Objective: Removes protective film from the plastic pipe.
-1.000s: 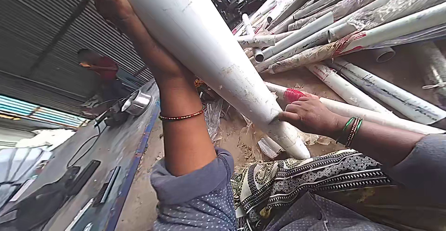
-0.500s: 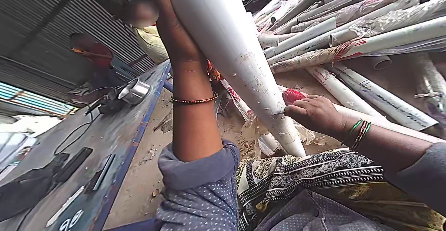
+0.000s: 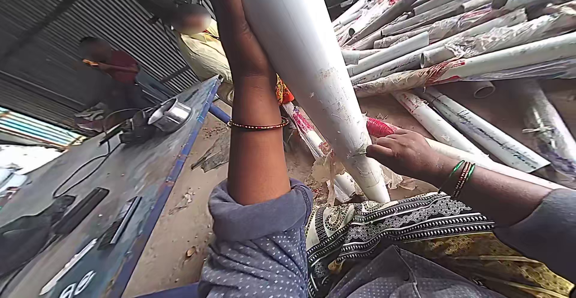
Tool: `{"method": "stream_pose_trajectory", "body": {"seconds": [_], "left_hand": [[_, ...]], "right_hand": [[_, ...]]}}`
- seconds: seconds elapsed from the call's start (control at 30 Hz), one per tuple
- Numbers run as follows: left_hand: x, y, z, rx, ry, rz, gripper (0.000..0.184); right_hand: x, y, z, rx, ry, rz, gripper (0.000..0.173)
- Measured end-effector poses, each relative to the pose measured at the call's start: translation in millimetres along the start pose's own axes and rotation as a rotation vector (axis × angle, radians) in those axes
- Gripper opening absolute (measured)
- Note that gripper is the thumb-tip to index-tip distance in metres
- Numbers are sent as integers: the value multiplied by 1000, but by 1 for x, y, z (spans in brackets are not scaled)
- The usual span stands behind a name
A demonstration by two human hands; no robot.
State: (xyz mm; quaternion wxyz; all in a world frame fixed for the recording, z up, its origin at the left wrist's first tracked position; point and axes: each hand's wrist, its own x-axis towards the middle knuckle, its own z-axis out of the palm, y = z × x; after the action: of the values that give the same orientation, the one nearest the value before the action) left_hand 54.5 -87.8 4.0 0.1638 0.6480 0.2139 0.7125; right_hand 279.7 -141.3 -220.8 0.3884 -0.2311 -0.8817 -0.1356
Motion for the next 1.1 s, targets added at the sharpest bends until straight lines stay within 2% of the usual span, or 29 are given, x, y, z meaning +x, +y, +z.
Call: {"method": "stream_pose_trajectory", "body": {"seconds": [0.1,0.17,0.4,0.57,0.67,0.77,0.87,0.9,1.03,1.1], "left_hand": [[-1,1,1,-20,-17,-12,40],[0,1,2,-40,-31,-3,39],[2,0,-2,-35,-31,17,37],[0,-2,-3,-48,-22,-24,42],[2,-2,-4,-60,-51,32,40],[2,-1,-5,-44,-32,37,40],[3,-6,-12,-39,-32,31,43],[4,-7,-14,-43,-33,31,43],[3,-8,-13,-45,42,62,36],[1,-5,-12,-41,-10,81,41]], "right_hand": [[24,-2,-16,-17,139,5,23],[37,0,-20,-45,155,14,25],[-4,-6,8,-34,-73,12,24],[33,-4,-18,-14,152,32,23],[47,7,-20,-14,165,55,23],[23,16,-2,4,86,-2,22],[-11,14,13,75,-158,-9,22],[-15,13,15,89,-176,-8,23],[24,11,-3,71,129,1,23],[47,13,-13,46,180,14,23]]}}
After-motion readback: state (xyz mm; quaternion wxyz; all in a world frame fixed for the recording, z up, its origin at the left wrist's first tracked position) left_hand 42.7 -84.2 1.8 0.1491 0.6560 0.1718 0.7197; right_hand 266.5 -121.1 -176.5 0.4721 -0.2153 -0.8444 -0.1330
